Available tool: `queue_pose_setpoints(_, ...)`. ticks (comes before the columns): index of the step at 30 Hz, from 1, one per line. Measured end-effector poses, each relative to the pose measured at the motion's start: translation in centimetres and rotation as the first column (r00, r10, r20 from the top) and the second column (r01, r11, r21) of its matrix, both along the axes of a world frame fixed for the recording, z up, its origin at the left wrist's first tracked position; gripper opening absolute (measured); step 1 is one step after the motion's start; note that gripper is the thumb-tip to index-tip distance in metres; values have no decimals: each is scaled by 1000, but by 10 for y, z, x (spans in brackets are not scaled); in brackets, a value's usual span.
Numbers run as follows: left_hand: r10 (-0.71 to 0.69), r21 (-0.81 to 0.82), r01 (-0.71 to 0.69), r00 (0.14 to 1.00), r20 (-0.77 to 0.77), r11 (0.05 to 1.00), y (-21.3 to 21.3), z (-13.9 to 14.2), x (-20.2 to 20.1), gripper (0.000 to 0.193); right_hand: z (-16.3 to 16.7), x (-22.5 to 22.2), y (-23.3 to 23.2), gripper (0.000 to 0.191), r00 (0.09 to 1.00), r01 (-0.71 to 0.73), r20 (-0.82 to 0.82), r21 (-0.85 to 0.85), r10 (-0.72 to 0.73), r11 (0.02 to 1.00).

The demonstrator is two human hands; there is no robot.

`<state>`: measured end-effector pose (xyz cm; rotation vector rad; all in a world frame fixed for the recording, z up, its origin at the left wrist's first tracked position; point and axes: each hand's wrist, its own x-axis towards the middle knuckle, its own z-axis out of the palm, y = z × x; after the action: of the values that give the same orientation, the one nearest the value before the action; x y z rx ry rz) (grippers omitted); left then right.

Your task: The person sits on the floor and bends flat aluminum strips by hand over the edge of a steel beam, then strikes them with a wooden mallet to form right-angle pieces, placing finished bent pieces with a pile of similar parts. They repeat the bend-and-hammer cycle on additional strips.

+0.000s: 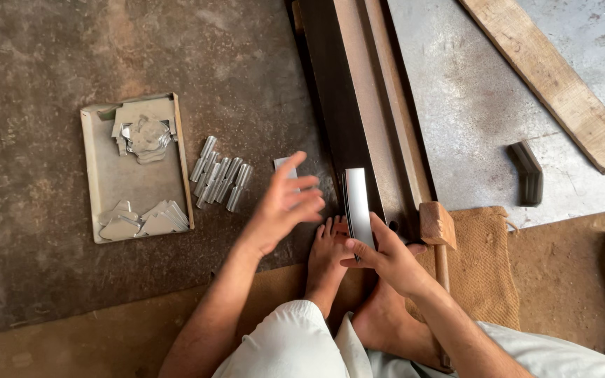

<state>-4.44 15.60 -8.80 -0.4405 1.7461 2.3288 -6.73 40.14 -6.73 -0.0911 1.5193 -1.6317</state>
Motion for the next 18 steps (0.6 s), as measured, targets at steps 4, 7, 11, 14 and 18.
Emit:
queue_pose_setpoints(4,-112,41,117,988,-110,992,29,21,0,84,12,5,-5,57,987,-133,-65,152,144,979)
queue_pose_setpoints(7,-135,-10,135,978,-157,991,32,30,-3,70,21,7,-4,72,695,-210,-586,388,416,897)
queue_pose_setpoints(11,-181,23,191,959,-217,981,27,31,-6,66,34,5,2,71,888,-219,-386,121,249,968)
queue_pose_setpoints(14,-183,78,211,946,-268,974,32,27,-9,65,44,2,4,72,961,-124,-233,128,151,984)
queue_pose_setpoints(18,-210,113,253,932,-295,961,36,26,-18,64,54,3,5,70,967,-28,-245,189,75,982)
